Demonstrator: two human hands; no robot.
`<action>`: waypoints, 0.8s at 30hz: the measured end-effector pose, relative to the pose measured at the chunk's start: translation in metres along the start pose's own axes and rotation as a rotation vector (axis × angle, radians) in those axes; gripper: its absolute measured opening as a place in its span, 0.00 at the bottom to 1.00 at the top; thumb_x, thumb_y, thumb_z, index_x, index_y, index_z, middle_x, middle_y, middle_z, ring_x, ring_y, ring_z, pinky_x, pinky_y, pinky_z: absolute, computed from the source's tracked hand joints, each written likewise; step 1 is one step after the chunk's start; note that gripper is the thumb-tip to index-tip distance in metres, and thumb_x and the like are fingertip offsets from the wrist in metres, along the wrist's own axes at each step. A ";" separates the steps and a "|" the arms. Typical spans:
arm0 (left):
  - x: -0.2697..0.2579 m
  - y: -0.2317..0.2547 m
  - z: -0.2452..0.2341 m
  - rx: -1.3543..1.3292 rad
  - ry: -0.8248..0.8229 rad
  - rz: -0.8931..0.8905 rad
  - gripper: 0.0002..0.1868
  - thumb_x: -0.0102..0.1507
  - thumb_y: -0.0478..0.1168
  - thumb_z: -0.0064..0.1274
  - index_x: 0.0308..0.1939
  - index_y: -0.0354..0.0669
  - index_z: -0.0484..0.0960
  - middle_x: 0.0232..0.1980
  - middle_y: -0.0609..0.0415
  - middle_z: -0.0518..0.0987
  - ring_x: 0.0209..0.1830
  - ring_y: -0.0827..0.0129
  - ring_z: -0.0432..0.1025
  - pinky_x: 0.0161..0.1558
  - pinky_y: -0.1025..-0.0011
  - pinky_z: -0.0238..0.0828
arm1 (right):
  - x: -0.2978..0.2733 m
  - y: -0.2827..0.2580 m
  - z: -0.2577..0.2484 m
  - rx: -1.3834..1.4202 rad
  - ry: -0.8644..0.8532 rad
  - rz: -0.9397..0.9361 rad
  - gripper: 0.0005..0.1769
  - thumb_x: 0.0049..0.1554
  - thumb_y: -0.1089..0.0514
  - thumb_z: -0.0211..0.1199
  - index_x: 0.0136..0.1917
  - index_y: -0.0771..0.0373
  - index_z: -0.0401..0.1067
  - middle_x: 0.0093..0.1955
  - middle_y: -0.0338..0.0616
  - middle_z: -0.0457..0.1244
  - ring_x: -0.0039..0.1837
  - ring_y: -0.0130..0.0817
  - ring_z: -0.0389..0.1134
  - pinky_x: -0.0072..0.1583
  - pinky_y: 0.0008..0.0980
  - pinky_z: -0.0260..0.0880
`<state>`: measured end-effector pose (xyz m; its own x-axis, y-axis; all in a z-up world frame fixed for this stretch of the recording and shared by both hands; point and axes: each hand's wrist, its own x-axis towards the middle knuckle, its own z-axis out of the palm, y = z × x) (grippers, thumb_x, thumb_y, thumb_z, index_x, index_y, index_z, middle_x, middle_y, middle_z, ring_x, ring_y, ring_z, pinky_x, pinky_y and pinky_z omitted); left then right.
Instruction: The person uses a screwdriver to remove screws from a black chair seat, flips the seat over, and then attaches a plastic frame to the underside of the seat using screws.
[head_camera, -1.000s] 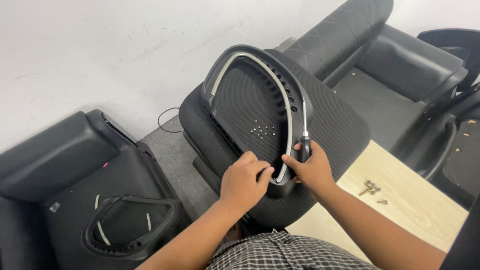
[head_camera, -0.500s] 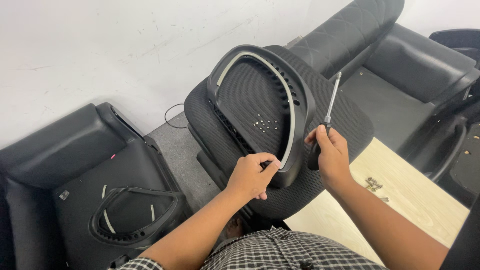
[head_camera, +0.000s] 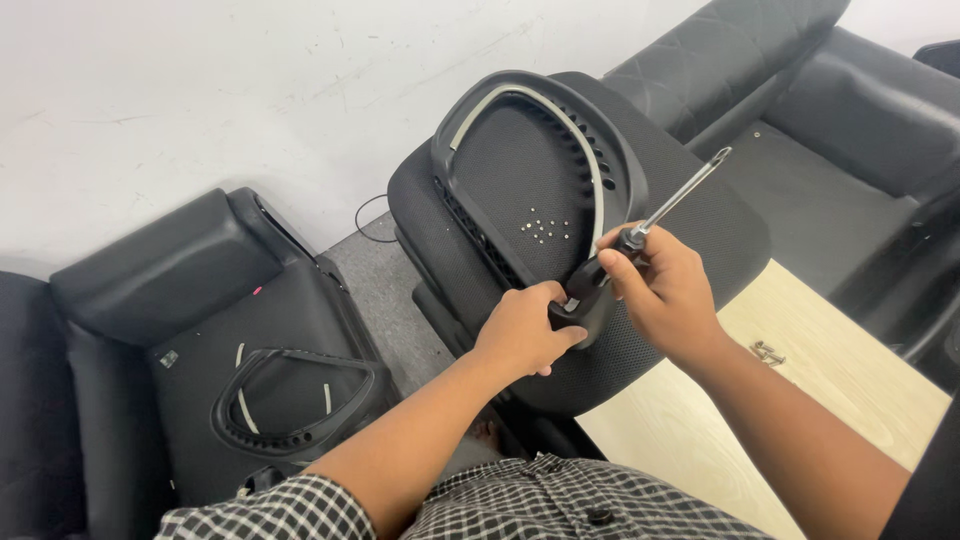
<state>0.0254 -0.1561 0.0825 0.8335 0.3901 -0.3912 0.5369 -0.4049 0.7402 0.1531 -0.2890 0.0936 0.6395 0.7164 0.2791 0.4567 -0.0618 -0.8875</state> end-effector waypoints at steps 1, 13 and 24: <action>-0.001 0.003 -0.002 -0.029 -0.010 -0.011 0.25 0.59 0.45 0.61 0.58 0.40 0.76 0.23 0.51 0.82 0.18 0.71 0.77 0.24 0.73 0.76 | -0.002 -0.002 0.001 0.004 -0.015 -0.034 0.07 0.63 0.59 0.60 0.53 0.65 0.73 0.35 0.38 0.64 0.36 0.23 0.65 0.40 0.24 0.66; 0.005 -0.004 -0.010 -0.068 -0.128 -0.041 0.26 0.63 0.44 0.56 0.61 0.32 0.70 0.22 0.47 0.81 0.18 0.67 0.77 0.23 0.71 0.76 | 0.014 0.003 0.006 -0.127 -0.226 -0.019 0.09 0.60 0.56 0.61 0.49 0.64 0.71 0.35 0.40 0.68 0.34 0.26 0.71 0.37 0.26 0.74; 0.009 -0.028 -0.011 -0.084 -0.104 0.110 0.23 0.60 0.46 0.58 0.54 0.35 0.79 0.21 0.50 0.82 0.20 0.72 0.77 0.27 0.76 0.74 | 0.019 -0.014 0.004 -0.122 -0.264 0.070 0.09 0.62 0.55 0.58 0.49 0.63 0.71 0.33 0.41 0.70 0.33 0.26 0.74 0.36 0.25 0.76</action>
<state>0.0164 -0.1324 0.0648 0.8980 0.2579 -0.3564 0.4324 -0.3681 0.8231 0.1561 -0.2722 0.1100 0.4962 0.8625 0.0991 0.4983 -0.1895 -0.8461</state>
